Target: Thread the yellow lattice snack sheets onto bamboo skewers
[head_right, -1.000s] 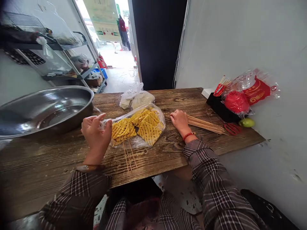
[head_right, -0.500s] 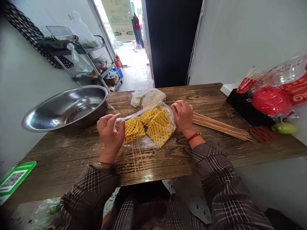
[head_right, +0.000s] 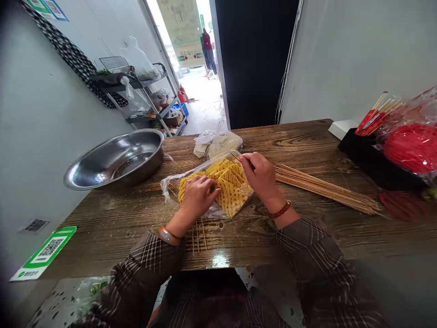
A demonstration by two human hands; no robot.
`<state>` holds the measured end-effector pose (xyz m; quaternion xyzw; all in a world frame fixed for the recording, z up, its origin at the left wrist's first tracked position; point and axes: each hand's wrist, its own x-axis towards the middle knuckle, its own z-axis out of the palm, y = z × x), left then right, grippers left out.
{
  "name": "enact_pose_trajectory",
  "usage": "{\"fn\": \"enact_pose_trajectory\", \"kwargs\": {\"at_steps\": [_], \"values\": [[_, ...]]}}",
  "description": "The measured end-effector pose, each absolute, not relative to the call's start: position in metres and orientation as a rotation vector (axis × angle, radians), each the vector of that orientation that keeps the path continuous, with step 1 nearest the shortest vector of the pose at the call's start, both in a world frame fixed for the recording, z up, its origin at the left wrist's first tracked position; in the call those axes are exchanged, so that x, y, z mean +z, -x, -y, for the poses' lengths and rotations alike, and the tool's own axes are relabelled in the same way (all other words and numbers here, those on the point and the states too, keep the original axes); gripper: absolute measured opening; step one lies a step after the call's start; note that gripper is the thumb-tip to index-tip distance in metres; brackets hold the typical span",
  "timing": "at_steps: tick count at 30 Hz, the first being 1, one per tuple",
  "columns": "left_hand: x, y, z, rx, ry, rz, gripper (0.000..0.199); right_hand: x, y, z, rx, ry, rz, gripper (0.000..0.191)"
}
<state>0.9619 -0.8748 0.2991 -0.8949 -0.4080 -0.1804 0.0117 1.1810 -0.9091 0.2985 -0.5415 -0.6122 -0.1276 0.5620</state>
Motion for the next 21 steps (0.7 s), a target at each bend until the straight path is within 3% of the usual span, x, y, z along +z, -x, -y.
{"fn": "enact_pose_trajectory", "kwargs": {"at_steps": [5, 14, 21], "values": [[0.290, -0.965, 0.872, -0.715, 2.890, 1.441, 0.011, 0.299, -1.181, 0.911, -0.221, 1.263, 1.500, 0.020], [0.283, -0.965, 0.866, -1.035, 3.043, 1.620, 0.016, 0.298, -1.176, 0.915, -0.181, 1.281, 1.538, 0.018], [0.284, -0.965, 0.868, -0.999, 3.038, 1.573, 0.017, 0.296, -1.175, 0.916, -0.161, 1.303, 1.588, 0.019]]}}
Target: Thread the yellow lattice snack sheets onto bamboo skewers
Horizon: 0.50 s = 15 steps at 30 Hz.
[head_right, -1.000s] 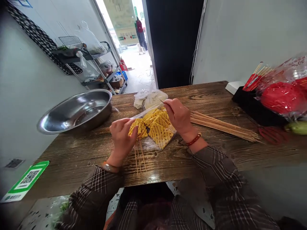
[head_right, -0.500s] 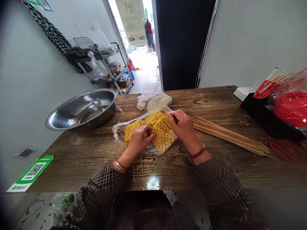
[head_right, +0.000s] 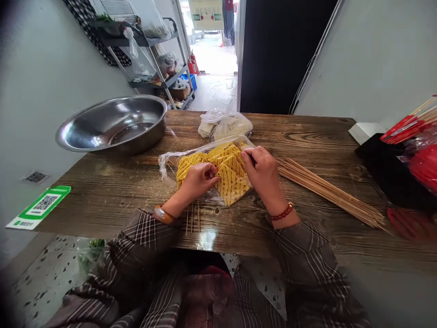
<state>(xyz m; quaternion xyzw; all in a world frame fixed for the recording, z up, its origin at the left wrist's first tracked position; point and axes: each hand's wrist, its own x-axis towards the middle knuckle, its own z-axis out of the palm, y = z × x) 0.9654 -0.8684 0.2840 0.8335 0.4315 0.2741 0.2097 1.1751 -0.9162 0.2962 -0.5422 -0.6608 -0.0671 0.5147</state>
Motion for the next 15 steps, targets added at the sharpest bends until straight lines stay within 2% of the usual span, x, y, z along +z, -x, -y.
{"fn": "enact_pose_trajectory", "kwargs": {"at_steps": [9, 15], "values": [[0.291, -0.962, 0.872, 0.910, -2.326, -0.911, 0.015, 0.292, -1.173, 0.916, -0.094, 1.302, 1.720, 0.021], [0.298, -0.968, 0.876, 0.826, -2.048, -0.920, 0.006, 0.292, -1.170, 0.918, 0.029, 1.301, 1.773, 0.022]]}}
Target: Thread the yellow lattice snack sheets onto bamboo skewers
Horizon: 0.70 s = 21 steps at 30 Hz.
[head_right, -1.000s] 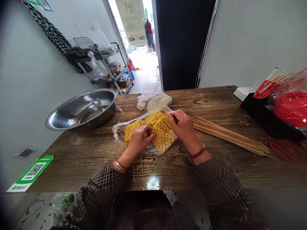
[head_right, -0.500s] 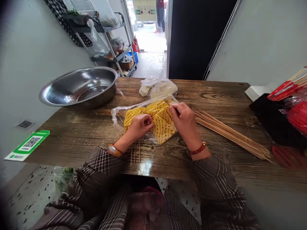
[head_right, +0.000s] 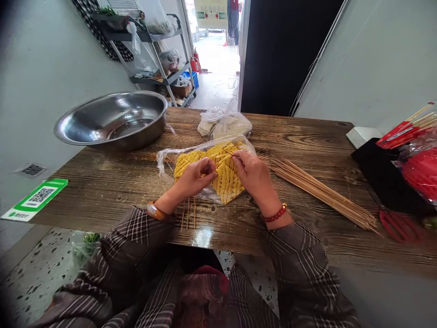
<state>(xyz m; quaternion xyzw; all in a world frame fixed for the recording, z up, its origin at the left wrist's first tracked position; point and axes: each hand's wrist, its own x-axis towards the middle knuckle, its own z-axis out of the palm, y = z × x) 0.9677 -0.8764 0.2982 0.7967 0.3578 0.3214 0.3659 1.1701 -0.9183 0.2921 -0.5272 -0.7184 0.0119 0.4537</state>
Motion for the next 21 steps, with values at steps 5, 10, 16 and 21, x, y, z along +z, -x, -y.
{"fn": "enact_pose_trajectory", "kwargs": {"at_steps": [5, 10, 16, 21], "values": [[0.321, -0.974, 0.870, 0.931, -1.742, -0.665, 0.024, 0.295, -1.172, 0.920, 0.179, 1.362, 1.822, 0.032], [0.337, -0.976, 0.865, 0.960, -1.529, -0.561, 0.035, 0.302, -1.174, 0.922, 0.452, 1.265, 1.707, 0.036], [0.317, -0.981, 0.864, 0.990, -1.070, -0.484, 0.043, 0.307, -1.166, 0.928, 0.634, 1.238, 1.452, 0.026], [0.308, -0.987, 0.875, 0.854, -0.885, -0.404, 0.036, 0.307, -1.162, 0.929, 0.642, 1.175, 1.211, 0.026]]}}
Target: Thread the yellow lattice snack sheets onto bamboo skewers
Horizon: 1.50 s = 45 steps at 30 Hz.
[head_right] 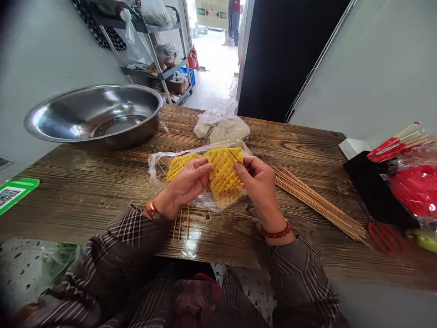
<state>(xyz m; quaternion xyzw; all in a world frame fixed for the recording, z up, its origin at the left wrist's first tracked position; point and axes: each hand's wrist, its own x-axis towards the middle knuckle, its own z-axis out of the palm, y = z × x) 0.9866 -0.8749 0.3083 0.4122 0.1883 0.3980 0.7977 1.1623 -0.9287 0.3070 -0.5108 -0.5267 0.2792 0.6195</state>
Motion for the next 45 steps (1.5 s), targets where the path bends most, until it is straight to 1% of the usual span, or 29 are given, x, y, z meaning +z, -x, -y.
{"fn": "enact_pose_trajectory", "kwargs": {"at_steps": [3, 8, 12, 15, 19, 21, 24, 26, 28, 35, 45], "values": [[0.306, -0.991, 0.883, 0.787, -0.926, -0.391, 0.034, 0.306, -1.162, 0.928, 0.618, 1.160, 1.183, 0.025], [0.303, -0.996, 0.888, 0.842, -0.951, -0.387, 0.034, 0.302, -1.162, 0.928, 0.529, 1.225, 1.296, 0.024], [0.304, -0.992, 0.881, 0.877, -0.866, -0.426, 0.030, 0.308, -1.162, 0.933, 0.293, 1.291, 1.441, 0.028], [0.306, -0.984, 0.872, 0.976, -0.769, -0.457, 0.025, 0.316, -1.161, 0.939, 0.086, 1.299, 1.473, 0.030], [0.308, -0.974, 0.861, 1.092, -0.705, -0.481, 0.020, 0.322, -1.157, 0.948, -0.030, 1.242, 1.598, 0.029], [0.308, -0.970, 0.857, 1.117, -0.705, -0.486, 0.019, 0.320, -1.154, 0.951, 0.025, 1.238, 1.682, 0.033], [0.308, -0.967, 0.854, 1.138, -0.712, -0.496, 0.022, 0.314, -1.148, 0.954, 0.344, 1.223, 1.753, 0.042], [0.307, -0.966, 0.853, 1.144, -0.721, -0.497, 0.023, 0.309, -1.144, 0.955, 0.596, 1.183, 1.733, 0.043], [0.308, -0.965, 0.852, 1.152, -0.725, -0.495, 0.024, 0.304, -1.140, 0.954, 0.697, 1.162, 1.715, 0.041], [0.309, -0.964, 0.854, 1.161, -0.703, -0.496, 0.024, 0.296, -1.133, 0.953, 0.418, 1.246, 1.860, 0.038], [0.311, -0.965, 0.856, 1.152, -0.700, -0.500, 0.024, 0.296, -1.131, 0.948, 0.335, 1.231, 1.895, 0.039]]}}
